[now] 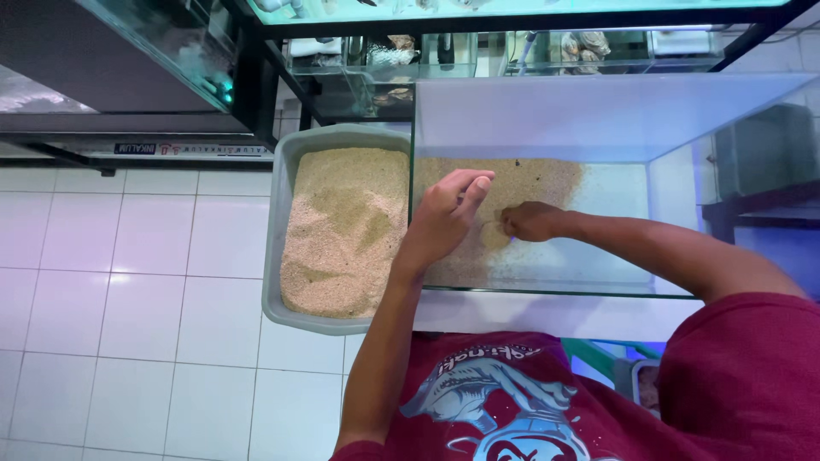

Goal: The person scoops sand from a plastic bin using a small cup and pours it into an empty glass aquarium, spreading the sand across the bottom.

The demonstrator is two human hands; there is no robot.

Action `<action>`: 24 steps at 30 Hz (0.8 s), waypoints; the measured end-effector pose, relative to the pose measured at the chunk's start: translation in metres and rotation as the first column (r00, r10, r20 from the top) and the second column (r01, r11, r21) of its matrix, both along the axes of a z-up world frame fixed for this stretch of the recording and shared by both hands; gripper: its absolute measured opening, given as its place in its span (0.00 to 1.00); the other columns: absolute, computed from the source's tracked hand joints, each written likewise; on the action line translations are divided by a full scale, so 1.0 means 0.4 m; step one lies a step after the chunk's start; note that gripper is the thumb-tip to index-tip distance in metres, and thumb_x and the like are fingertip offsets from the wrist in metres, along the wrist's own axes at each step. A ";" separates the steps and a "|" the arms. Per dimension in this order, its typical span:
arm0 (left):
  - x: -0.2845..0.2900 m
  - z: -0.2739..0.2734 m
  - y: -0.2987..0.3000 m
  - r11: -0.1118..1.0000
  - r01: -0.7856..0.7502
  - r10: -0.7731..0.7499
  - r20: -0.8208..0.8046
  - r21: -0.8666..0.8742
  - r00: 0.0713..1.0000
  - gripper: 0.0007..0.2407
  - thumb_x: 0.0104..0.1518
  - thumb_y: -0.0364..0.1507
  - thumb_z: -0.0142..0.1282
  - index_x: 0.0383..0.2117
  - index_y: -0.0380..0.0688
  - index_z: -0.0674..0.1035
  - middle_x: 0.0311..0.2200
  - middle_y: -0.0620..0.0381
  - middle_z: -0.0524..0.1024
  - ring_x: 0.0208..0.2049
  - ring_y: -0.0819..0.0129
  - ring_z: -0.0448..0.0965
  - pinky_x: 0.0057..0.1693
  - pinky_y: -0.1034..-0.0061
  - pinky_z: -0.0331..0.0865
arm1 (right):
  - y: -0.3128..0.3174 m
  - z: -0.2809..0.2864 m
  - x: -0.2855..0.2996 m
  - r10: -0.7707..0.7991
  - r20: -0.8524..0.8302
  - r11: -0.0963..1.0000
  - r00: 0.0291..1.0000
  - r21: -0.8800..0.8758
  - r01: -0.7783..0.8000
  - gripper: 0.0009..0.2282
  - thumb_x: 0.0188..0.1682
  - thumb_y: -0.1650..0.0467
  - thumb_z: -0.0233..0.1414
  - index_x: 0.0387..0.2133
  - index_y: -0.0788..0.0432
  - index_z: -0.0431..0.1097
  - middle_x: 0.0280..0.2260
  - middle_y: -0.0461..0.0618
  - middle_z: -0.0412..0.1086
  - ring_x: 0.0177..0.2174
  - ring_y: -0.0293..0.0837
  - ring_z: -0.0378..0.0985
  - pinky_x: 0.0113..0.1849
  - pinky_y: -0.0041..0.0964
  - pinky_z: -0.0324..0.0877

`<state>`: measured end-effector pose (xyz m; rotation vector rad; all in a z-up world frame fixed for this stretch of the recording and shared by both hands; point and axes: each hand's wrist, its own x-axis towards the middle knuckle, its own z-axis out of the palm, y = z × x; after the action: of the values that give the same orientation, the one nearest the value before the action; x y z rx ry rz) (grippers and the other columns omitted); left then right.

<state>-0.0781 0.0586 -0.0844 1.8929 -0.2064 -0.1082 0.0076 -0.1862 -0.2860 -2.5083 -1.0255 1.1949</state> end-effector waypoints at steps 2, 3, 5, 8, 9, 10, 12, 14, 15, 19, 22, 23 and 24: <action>0.005 -0.007 0.000 1.000 0.004 -0.004 -0.007 -0.008 1.000 0.14 0.70 0.37 0.43 0.51 0.48 0.81 0.48 0.45 0.80 0.50 0.49 0.81 0.50 0.59 0.78 | 0.018 0.005 -0.017 0.006 -0.002 1.000 1.000 0.001 -0.006 0.18 0.56 0.61 0.37 0.46 0.59 0.69 0.34 0.70 0.77 0.39 0.69 0.80 0.39 0.60 0.73; 0.007 -0.010 0.000 1.000 0.002 -0.002 -0.014 -0.013 1.000 0.15 0.70 0.37 0.42 0.51 0.48 0.81 0.48 0.46 0.80 0.50 0.50 0.81 0.51 0.60 0.78 | 0.028 0.007 -0.025 0.019 -0.004 1.000 1.000 0.006 -0.018 0.18 0.56 0.61 0.37 0.45 0.59 0.70 0.34 0.70 0.77 0.40 0.69 0.80 0.40 0.60 0.73; 0.003 0.002 -0.001 1.000 0.012 -0.013 -0.025 -0.012 1.000 0.15 0.71 0.37 0.41 0.51 0.47 0.81 0.48 0.44 0.80 0.50 0.48 0.81 0.51 0.60 0.78 | 0.036 -0.044 -0.029 0.031 -0.016 0.999 0.999 0.015 -0.031 0.17 0.56 0.60 0.39 0.45 0.57 0.70 0.34 0.68 0.77 0.39 0.67 0.81 0.40 0.58 0.73; 0.002 0.003 0.000 1.000 0.020 -0.020 -0.021 0.008 1.000 0.15 0.71 0.37 0.42 0.51 0.47 0.81 0.48 0.44 0.80 0.49 0.47 0.81 0.51 0.59 0.78 | 0.045 -0.007 -0.022 0.040 -0.038 0.999 0.998 0.003 -0.040 0.17 0.56 0.60 0.41 0.46 0.58 0.70 0.36 0.68 0.77 0.40 0.67 0.81 0.41 0.58 0.73; 0.001 0.000 0.000 1.000 0.019 -0.019 -0.011 0.024 1.000 0.15 0.70 0.36 0.42 0.51 0.48 0.81 0.48 0.45 0.80 0.49 0.47 0.81 0.51 0.59 0.78 | 0.047 0.023 -0.019 0.035 -0.053 0.999 0.998 -0.020 -0.036 0.17 0.57 0.61 0.40 0.47 0.60 0.69 0.39 0.70 0.77 0.41 0.68 0.80 0.42 0.60 0.73; 0.001 -0.005 -0.001 1.000 0.018 -0.018 -0.009 0.025 1.000 0.15 0.70 0.36 0.42 0.51 0.48 0.81 0.48 0.45 0.80 0.49 0.47 0.81 0.51 0.59 0.78 | 0.026 0.025 -0.002 0.036 -0.051 0.999 0.998 -0.019 -0.037 0.17 0.57 0.61 0.40 0.47 0.60 0.69 0.39 0.70 0.77 0.41 0.68 0.80 0.42 0.60 0.73; 0.002 -0.015 -0.003 1.000 0.004 -0.004 0.007 0.026 1.000 0.14 0.70 0.36 0.43 0.51 0.49 0.81 0.47 0.47 0.81 0.49 0.49 0.82 0.51 0.59 0.78 | -0.014 0.028 0.033 -0.009 0.001 0.991 1.000 -0.132 0.009 0.18 0.56 0.58 0.41 0.49 0.54 0.71 0.38 0.64 0.79 0.41 0.63 0.82 0.44 0.56 0.74; 0.002 -0.024 -0.008 0.999 0.000 -0.001 0.021 0.042 1.000 0.14 0.70 0.36 0.44 0.51 0.50 0.81 0.47 0.47 0.81 0.48 0.49 0.82 0.50 0.59 0.79 | -0.035 0.048 0.038 -0.043 0.021 0.987 0.999 -0.155 0.046 0.18 0.55 0.60 0.41 0.50 0.54 0.71 0.38 0.62 0.79 0.40 0.61 0.83 0.44 0.55 0.75; 0.002 -0.029 -0.011 0.998 -0.004 0.003 0.031 0.057 1.000 0.13 0.70 0.36 0.44 0.51 0.50 0.81 0.46 0.47 0.81 0.47 0.50 0.82 0.50 0.60 0.79 | -0.045 0.057 0.042 -0.076 0.039 0.981 0.996 -0.177 0.081 0.18 0.55 0.61 0.41 0.50 0.55 0.71 0.38 0.61 0.80 0.39 0.59 0.84 0.44 0.54 0.76; 0.003 -0.023 -0.006 0.997 0.020 -0.022 0.019 0.077 1.000 0.14 0.70 0.36 0.44 0.51 0.49 0.81 0.47 0.46 0.81 0.48 0.48 0.82 0.51 0.57 0.78 | -0.007 0.045 0.026 -0.069 0.018 0.990 0.997 -0.125 0.071 0.19 0.55 0.59 0.38 0.49 0.54 0.72 0.36 0.63 0.79 0.39 0.62 0.83 0.43 0.55 0.75; -0.003 -0.018 -0.005 0.997 0.033 -0.032 -0.021 0.073 0.999 0.14 0.70 0.36 0.43 0.52 0.51 0.81 0.49 0.47 0.80 0.49 0.50 0.81 0.52 0.59 0.77 | 0.033 0.019 -0.004 -0.007 -0.032 0.997 0.999 -0.073 0.005 0.19 0.55 0.57 0.41 0.49 0.54 0.71 0.39 0.64 0.78 0.43 0.63 0.81 0.45 0.56 0.74; -0.001 -0.018 -0.006 0.997 0.029 -0.028 -0.015 0.073 1.000 0.14 0.70 0.36 0.43 0.52 0.51 0.81 0.48 0.47 0.80 0.49 0.50 0.81 0.52 0.59 0.77 | 0.037 0.016 -0.005 0.015 -0.026 0.999 1.000 -0.034 -0.016 0.19 0.56 0.58 0.41 0.49 0.56 0.71 0.40 0.67 0.77 0.44 0.65 0.80 0.45 0.58 0.73; 0.001 -0.017 -0.006 0.997 0.024 -0.023 -0.009 0.073 1.000 0.14 0.70 0.36 0.44 0.52 0.51 0.81 0.48 0.47 0.80 0.48 0.49 0.81 0.52 0.59 0.77 | 0.041 0.013 -0.006 0.037 -0.018 0.999 0.999 0.004 -0.037 0.19 0.57 0.59 0.41 0.49 0.58 0.70 0.41 0.70 0.76 0.45 0.68 0.79 0.46 0.60 0.73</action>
<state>-0.0778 0.0560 -0.0912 1.9631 -0.2218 -0.1410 0.0051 -0.1699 -0.2807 -2.4813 -1.0730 1.2226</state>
